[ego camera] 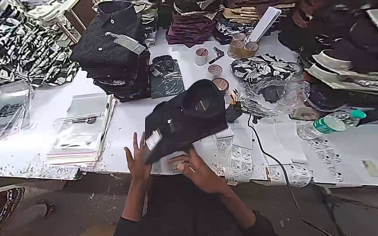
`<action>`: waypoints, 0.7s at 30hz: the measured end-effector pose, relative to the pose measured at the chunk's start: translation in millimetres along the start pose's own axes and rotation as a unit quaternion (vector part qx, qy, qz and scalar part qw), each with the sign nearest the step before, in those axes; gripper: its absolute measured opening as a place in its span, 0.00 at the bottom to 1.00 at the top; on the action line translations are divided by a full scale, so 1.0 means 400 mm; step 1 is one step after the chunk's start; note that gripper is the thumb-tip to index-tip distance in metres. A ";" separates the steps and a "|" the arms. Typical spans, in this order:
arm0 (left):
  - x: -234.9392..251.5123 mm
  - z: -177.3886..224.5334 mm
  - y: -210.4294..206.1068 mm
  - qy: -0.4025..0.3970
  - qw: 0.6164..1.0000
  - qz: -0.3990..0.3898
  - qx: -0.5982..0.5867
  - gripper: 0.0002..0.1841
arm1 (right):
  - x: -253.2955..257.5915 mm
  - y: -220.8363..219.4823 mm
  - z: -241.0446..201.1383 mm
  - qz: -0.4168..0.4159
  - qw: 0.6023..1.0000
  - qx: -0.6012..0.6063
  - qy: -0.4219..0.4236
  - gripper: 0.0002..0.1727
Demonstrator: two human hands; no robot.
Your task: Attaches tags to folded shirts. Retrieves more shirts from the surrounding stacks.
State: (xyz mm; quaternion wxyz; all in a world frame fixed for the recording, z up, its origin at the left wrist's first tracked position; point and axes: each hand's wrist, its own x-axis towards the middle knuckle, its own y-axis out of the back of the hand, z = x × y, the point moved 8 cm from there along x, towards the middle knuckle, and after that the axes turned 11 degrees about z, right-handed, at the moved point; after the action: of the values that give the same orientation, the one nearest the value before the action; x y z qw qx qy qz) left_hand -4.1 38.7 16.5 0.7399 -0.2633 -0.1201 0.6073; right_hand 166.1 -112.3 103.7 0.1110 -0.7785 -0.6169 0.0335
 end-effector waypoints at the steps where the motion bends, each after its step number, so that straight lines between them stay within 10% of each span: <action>1: -0.012 -0.012 -0.008 0.068 0.993 0.020 -0.094 0.55 | -0.015 -0.006 0.011 -0.021 0.998 0.051 0.001 0.35; 3: -0.035 -0.009 -0.061 0.128 0.986 0.005 -0.110 0.60 | -0.010 0.066 0.073 0.113 0.976 0.177 -0.060 0.40; 6: -0.037 -0.012 -0.068 0.109 0.993 0.020 0.049 0.35 | 0.033 0.151 0.125 0.153 0.977 0.128 -0.082 0.59; 10: 0.000 -0.038 -0.068 0.116 0.968 -0.070 0.211 0.51 | 0.034 0.192 0.151 0.247 0.967 0.010 -0.059 0.53; 13: 0.059 -0.049 -0.033 0.027 0.963 -0.100 0.247 0.42 | 0.078 0.261 0.093 0.292 0.955 0.052 -0.013 0.45; 17: 0.129 -0.089 0.062 -0.135 0.942 0.074 0.299 0.19 | 0.272 0.329 -0.012 0.367 0.927 0.011 0.073 0.40; 21: 0.128 -0.131 0.047 -0.183 0.869 0.060 0.455 0.19 | 0.575 0.375 -0.062 0.386 0.909 -0.029 0.157 0.32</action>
State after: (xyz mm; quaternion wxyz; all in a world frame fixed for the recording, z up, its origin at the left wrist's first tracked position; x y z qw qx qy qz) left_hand 18.2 77.6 -44.6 0.7045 0.2118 0.0524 0.6753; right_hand 368.2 75.2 115.2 0.1623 -0.9539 -0.2436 -0.0668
